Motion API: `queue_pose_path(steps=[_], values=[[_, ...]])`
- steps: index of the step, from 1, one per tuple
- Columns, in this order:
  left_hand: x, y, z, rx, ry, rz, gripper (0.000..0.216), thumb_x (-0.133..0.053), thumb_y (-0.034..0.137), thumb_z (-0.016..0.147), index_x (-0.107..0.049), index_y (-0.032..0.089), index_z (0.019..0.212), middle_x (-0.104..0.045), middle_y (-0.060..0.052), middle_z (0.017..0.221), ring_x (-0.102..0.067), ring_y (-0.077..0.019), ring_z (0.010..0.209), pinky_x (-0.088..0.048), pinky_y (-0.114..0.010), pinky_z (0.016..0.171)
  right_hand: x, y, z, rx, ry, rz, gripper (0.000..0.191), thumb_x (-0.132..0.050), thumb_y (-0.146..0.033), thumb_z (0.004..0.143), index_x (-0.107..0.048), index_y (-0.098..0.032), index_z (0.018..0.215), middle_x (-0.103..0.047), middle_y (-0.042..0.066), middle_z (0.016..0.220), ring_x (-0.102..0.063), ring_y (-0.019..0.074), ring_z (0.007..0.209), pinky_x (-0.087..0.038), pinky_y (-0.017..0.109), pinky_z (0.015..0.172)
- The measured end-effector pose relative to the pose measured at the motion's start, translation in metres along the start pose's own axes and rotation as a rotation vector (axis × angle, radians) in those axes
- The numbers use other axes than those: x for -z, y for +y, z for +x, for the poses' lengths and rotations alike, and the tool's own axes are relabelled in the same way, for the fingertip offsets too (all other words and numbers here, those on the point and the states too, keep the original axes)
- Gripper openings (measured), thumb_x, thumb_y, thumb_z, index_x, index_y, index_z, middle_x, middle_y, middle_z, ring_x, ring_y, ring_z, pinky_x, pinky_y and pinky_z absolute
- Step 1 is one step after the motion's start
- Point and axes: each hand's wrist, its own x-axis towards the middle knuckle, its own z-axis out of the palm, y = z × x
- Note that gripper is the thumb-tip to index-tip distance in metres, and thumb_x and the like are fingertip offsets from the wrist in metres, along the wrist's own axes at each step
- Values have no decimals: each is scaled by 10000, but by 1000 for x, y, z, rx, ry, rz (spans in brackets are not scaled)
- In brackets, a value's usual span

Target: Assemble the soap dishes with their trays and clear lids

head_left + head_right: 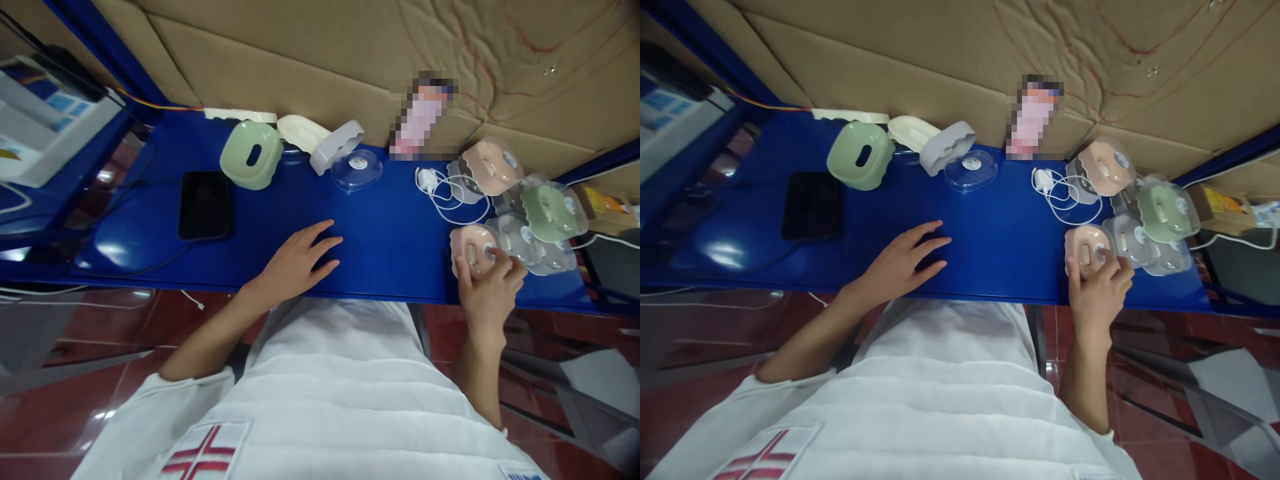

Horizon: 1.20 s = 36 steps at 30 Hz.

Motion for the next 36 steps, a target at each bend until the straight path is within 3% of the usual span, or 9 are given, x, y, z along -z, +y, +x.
queue_pose_path(steps=[4,8,11,14,19,23,26,29,36], values=[[0,1,0,-20,-15,32,409,-553,388,1141,-662,182,1476,-516,-177,1664,-585,-353,1466,-525,-549,1208,-16,-7,22,18,-49,-116,856,-584,-720,1007,-473,-190,1670,-522,285,1607,-585,558,1357,-522,776,1013],[2,3,0,-36,-3,48,376,-566,366,1137,-686,173,1436,-562,-173,1625,-590,-354,1454,-522,-549,1214,-20,-4,36,74,-60,-159,827,-591,-630,1020,-440,-170,1690,-485,303,1656,-498,562,1482,-465,792,1092],[3,3,1,-41,-16,49,364,-569,355,1135,-696,166,1419,-590,-169,1601,-586,-358,1461,-526,-547,1213,-10,-18,38,140,39,-57,818,-629,-639,1004,-475,-183,1665,-530,286,1625,-525,530,1481,-470,768,1129],[1,2,0,-46,-18,53,362,-561,359,1138,-698,172,1416,-603,-165,1590,-577,-362,1472,-522,-552,1217,1,-53,35,319,136,178,629,-572,-522,1071,-526,-208,1614,-624,220,1536,-592,415,1452,-487,649,1201],[7,2,-2,-64,-52,77,390,-552,360,1138,-672,171,1458,-526,-199,1658,-573,-375,1483,-525,-565,1209,-18,-121,47,821,-272,286,574,-491,-414,1117,-474,-231,1660,-555,175,1656,-535,370,1536,-434,594,1268],[46,0,21,-81,-34,227,487,-545,305,1120,-553,221,1599,-314,-204,1795,-476,-441,1569,-512,-631,1194,-63,-156,85,1031,-406,289,662,-516,-446,1110,-410,-162,1699,-344,196,1792,-363,388,1657,-295,641,1351],[80,-14,60,-9,99,269,558,-533,282,1100,-479,275,1655,-360,-125,1784,-423,-417,1609,-426,-649,1274,-91,-173,108,1031,-443,297,762,-540,-493,1101,-324,-128,1734,-265,203,1820,-237,381,1709,-207,658,1379],[92,-43,100,88,168,297,613,-511,285,1084,-410,298,1689,-374,-64,1779,-389,-368,1624,-373,-633,1315,-100,-180,111,983,-442,290,723,-489,-501,1122,-362,-104,1713,-360,219,1779,-302,387,1681,-212,668,1369],[55,-94,117,165,97,365,722,-443,181,1025,-299,184,1733,-263,-104,1834,-243,-370,1698,-218,-685,1350,-82,-151,96,965,-375,298,584,-486,-494,1119,-551,-139,1578,-571,233,1602,-524,406,1508,-315,668,1310]])
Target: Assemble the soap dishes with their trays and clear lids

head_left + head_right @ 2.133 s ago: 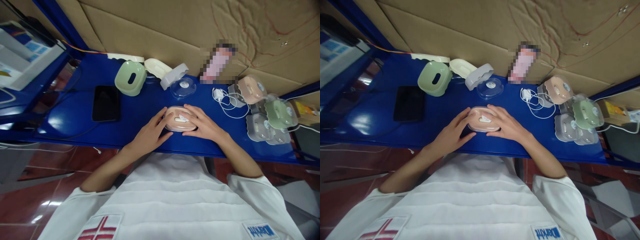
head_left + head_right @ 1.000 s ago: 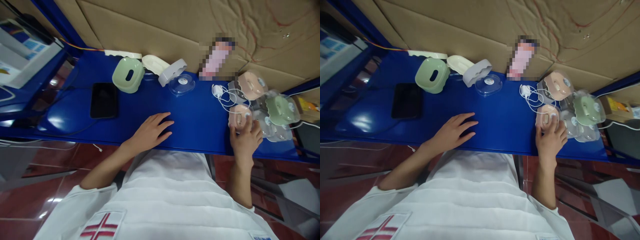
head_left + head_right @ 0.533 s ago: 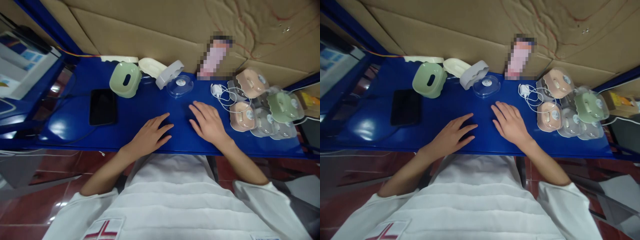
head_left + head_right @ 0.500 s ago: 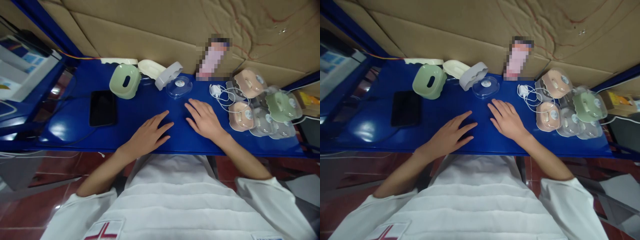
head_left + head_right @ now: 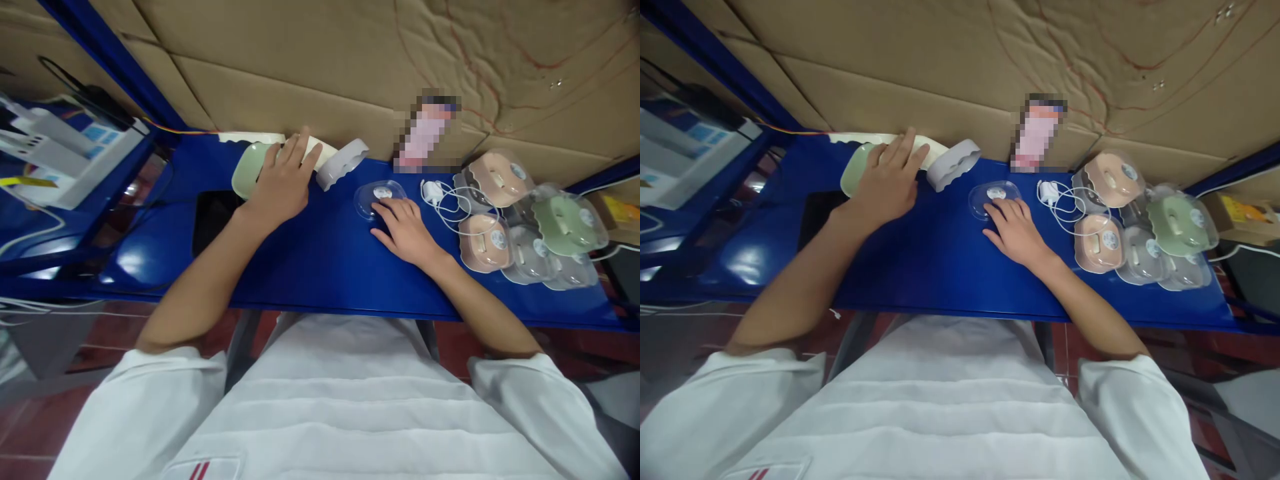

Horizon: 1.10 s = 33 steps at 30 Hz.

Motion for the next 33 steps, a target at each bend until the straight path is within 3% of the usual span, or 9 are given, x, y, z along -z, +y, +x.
queue_pose_path(steps=[4,8,12,17,20,24,27,30,33], values=[[-20,8,-3,-30,-47,16,718,-485,161,994,-366,106,1700,-302,-216,1802,-280,-413,1683,-211,-711,1332,-1,10,2,29,70,40,619,-472,-520,1114,-473,-188,1637,-408,204,1750,-391,393,1628,-292,660,1326],[-31,20,-2,-90,-101,52,621,-446,92,985,-540,142,1597,-561,-239,1614,-514,-403,1527,-228,-715,1315,-8,19,10,-4,98,74,699,-424,-545,1112,-311,-231,1725,-253,191,1828,-274,388,1692,-241,693,1332],[-27,30,-4,-171,-121,61,542,-432,75,996,-656,169,1481,-703,-210,1366,-665,-381,1292,-429,-626,1191,-11,24,7,-27,72,94,733,-408,-566,1106,-264,-239,1746,-208,182,1843,-244,390,1703,-221,699,1331],[-19,48,-11,-362,-191,-16,460,-443,159,1071,-650,140,1481,-732,-190,1295,-706,-347,1197,-549,-482,1019,-8,17,7,-33,47,132,804,-486,-618,1076,-312,-185,1730,-321,213,1799,-333,407,1662,-272,668,1312],[-23,60,-17,-454,-213,-121,380,-499,194,1075,-707,161,1391,-730,-173,1337,-710,-328,1213,-553,-465,1041,-5,8,7,-68,104,162,802,-524,-667,1058,-383,-216,1705,-409,186,1763,-401,397,1627,-317,637,1290],[-28,75,-26,-569,-219,-260,337,-500,227,1100,-718,196,1355,-728,-124,1398,-706,-274,1264,-542,-418,1109,-5,4,7,-92,155,239,572,-499,-658,1080,-683,-253,1440,-676,138,1543,-604,370,1460,-360,608,1267],[-20,82,-30,-634,-207,-256,341,-455,250,1131,-733,229,1326,-737,-108,1386,-691,-270,1312,-537,-418,1119,-6,6,7,-147,228,341,625,-483,-732,1061,-719,-220,1330,-772,154,1350,-707,368,1292,-492,593,1173],[0,80,-29,-533,-80,-188,338,-484,270,1131,-707,273,1384,-667,-127,1511,-609,-334,1443,-471,-551,1198,-3,8,7,-290,381,589,701,-474,-807,1029,-644,-227,1385,-772,137,1295,-750,332,1185,-618,537,1031],[18,68,-24,-388,34,-140,349,-526,366,1135,-643,343,1463,-520,-105,1681,-468,-382,1584,-342,-674,1279,3,5,6,-354,346,976,662,-482,-790,1035,-598,-263,1418,-784,84,1236,-779,292,1128,-668,494,971]])
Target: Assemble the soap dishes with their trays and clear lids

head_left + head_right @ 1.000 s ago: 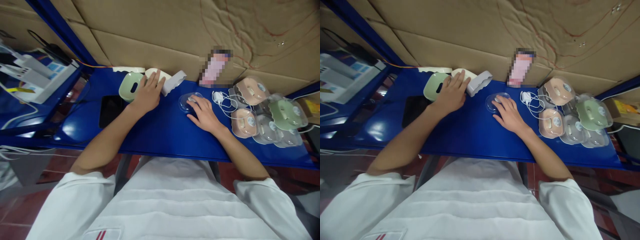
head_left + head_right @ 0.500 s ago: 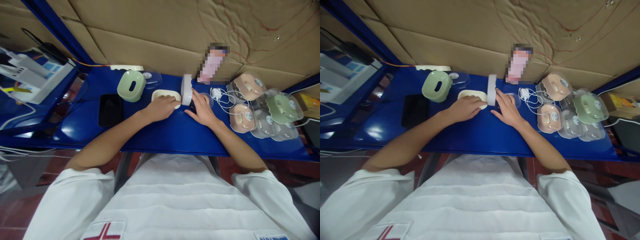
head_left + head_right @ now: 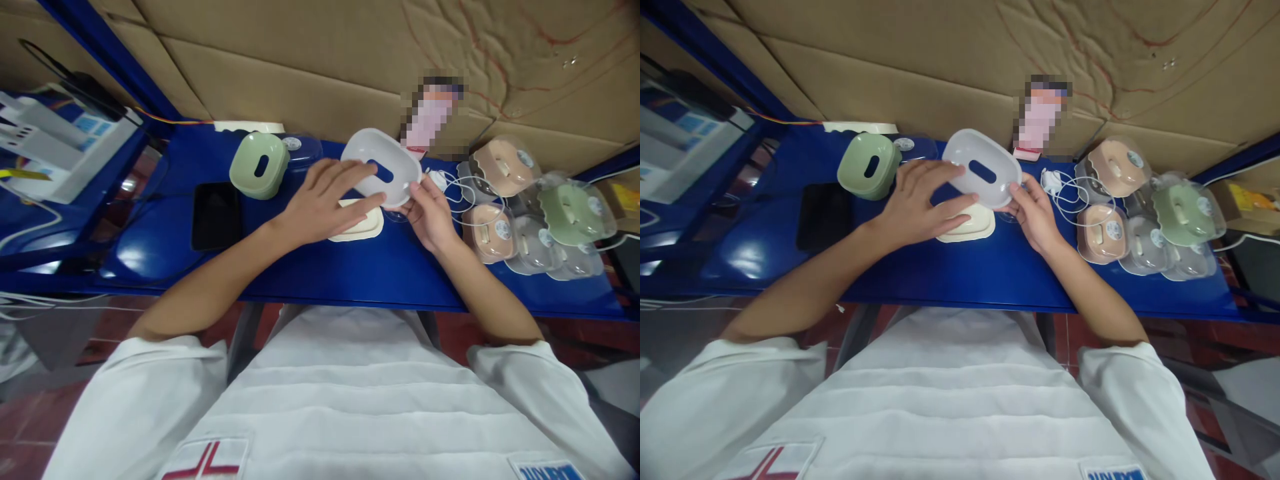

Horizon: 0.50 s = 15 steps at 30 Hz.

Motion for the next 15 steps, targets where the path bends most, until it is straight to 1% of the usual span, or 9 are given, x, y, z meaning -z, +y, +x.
queue_pose_path(steps=[1,3,5,7,9,10,12,13,15], values=[[4,-4,0,13,8,15,355,-539,405,1134,-630,350,1472,-486,-97,1710,-429,-390,1612,-313,-688,1292,-1,-2,-1,-48,-49,96,639,-495,-772,1039,-609,-260,1404,-791,78,1206,-786,287,1106,-679,484,952],[9,-13,0,-1,-5,39,351,-551,440,1129,-634,336,1454,-482,-92,1716,-413,-391,1625,-311,-682,1298,-3,-5,-4,-120,-133,207,616,-498,-741,1050,-640,-233,1368,-799,88,1166,-792,290,1083,-694,475,922],[8,-19,0,-41,-11,57,321,-559,429,1127,-670,297,1398,-566,-99,1648,-484,-377,1579,-372,-645,1274,-6,-7,-7,-135,-155,174,634,-456,-731,1070,-633,-221,1402,-794,109,1208,-787,298,1102,-697,482,912],[7,-22,0,-75,-11,73,322,-582,426,1118,-696,261,1370,-670,-112,1524,-596,-363,1470,-469,-592,1197,-5,-10,-9,-63,-85,-8,682,-409,-731,1087,-552,-233,1531,-742,139,1379,-758,313,1202,-679,512,967],[7,-22,-1,-49,-19,100,352,-609,425,1105,-702,240,1390,-729,-121,1408,-668,-357,1352,-537,-556,1094,-1,-16,-11,79,-17,-283,729,-385,-729,1095,-443,-260,1650,-585,159,1617,-656,348,1400,-601,577,1109],[9,-22,-1,-12,-33,115,362,-613,420,1101,-703,239,1401,-743,-120,1364,-681,-354,1309,-555,-546,1051,2,-20,-12,157,-24,-424,741,-381,-728,1096,-413,-276,1682,-493,149,1705,-569,369,1502,-530,614,1191],[12,-19,-1,76,-75,136,372,-603,433,1104,-714,242,1403,-749,-114,1316,-683,-345,1266,-570,-539,1011,5,-28,-15,294,-130,-647,735,-391,-725,1094,-422,-303,1695,-406,109,1774,-415,391,1623,-373,659,1303],[13,-18,0,115,-99,138,380,-598,461,1106,-724,246,1394,-749,-110,1303,-683,-337,1246,-574,-535,1007,5,-31,-17,349,-200,-716,732,-414,-724,1090,-438,-306,1690,-420,101,1769,-385,391,1640,-322,659,1328],[14,-14,0,147,-144,137,407,-613,523,1094,-748,247,1361,-752,-105,1267,-689,-327,1195,-580,-524,994,2,-33,-19,425,-303,-769,759,-479,-719,1074,-454,-269,1684,-493,122,1720,-417,381,1620,-298,622,1341]])
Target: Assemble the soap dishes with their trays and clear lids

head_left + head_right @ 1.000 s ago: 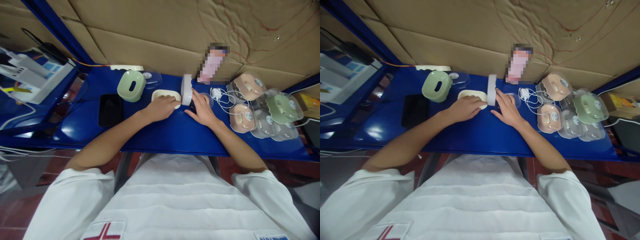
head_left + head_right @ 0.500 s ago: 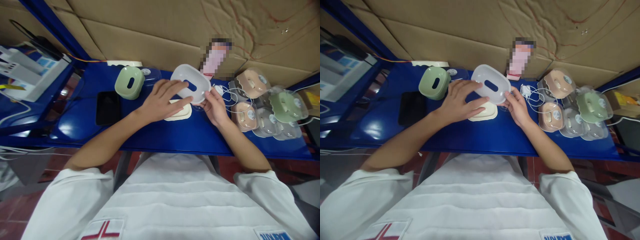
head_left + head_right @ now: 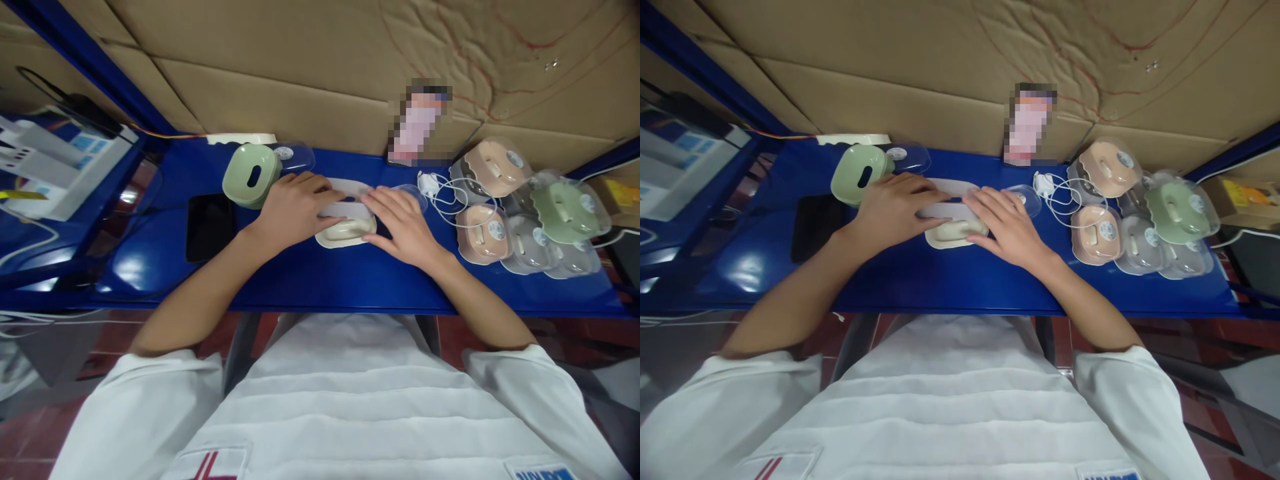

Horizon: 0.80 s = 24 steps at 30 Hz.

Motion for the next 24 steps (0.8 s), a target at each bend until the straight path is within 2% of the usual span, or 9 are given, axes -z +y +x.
queue_pose_path(steps=[2,5,10,12,16,19,24], values=[[-3,4,0,-6,-24,21,389,-650,527,1073,-786,228,1282,-753,-114,1222,-695,-334,1145,-580,-509,952,-6,-1,0,41,-38,3,767,-512,-700,1072,-466,-224,1672,-557,148,1663,-486,363,1566,-313,580,1330],[-8,10,-3,-43,-77,32,340,-709,480,1038,-812,210,1217,-740,-130,1165,-694,-350,1118,-568,-476,891,-15,4,-1,58,-81,27,671,-520,-657,1088,-563,-217,1593,-651,151,1551,-579,344,1464,-362,550,1276],[-3,12,-12,-99,-290,-30,517,-754,498,995,-688,306,1470,-663,-106,1352,-653,-344,1241,-556,-420,974,-21,12,-1,104,-135,58,543,-565,-623,1080,-691,-258,1461,-706,123,1463,-618,333,1393,-397,536,1212],[0,10,-15,-116,-325,-19,565,-768,432,975,-630,274,1499,-634,-117,1417,-642,-338,1266,-549,-409,1009,-22,11,0,114,-142,45,509,-531,-597,1103,-702,-268,1451,-715,112,1462,-625,321,1391,-391,532,1219],[-6,1,-18,-155,-267,6,400,-728,323,968,-653,184,1335,-663,-166,1373,-667,-342,1214,-563,-426,989,-24,10,3,129,-129,-12,490,-448,-524,1147,-716,-234,1437,-728,108,1457,-636,297,1397,-409,504,1225],[-21,-11,-21,-191,-178,-38,299,-657,335,1012,-697,192,1272,-685,-170,1364,-691,-356,1205,-569,-466,990,-26,10,6,122,-131,-49,482,-422,-465,1160,-703,-211,1459,-720,110,1479,-631,286,1416,-406,497,1246],[-39,-27,-29,-183,-58,-168,290,-548,311,1072,-745,228,1269,-718,-124,1374,-689,-329,1291,-578,-460,1036,-26,6,11,78,-181,-54,487,-392,-443,1166,-690,-230,1488,-684,108,1538,-588,299,1481,-388,544,1277]])
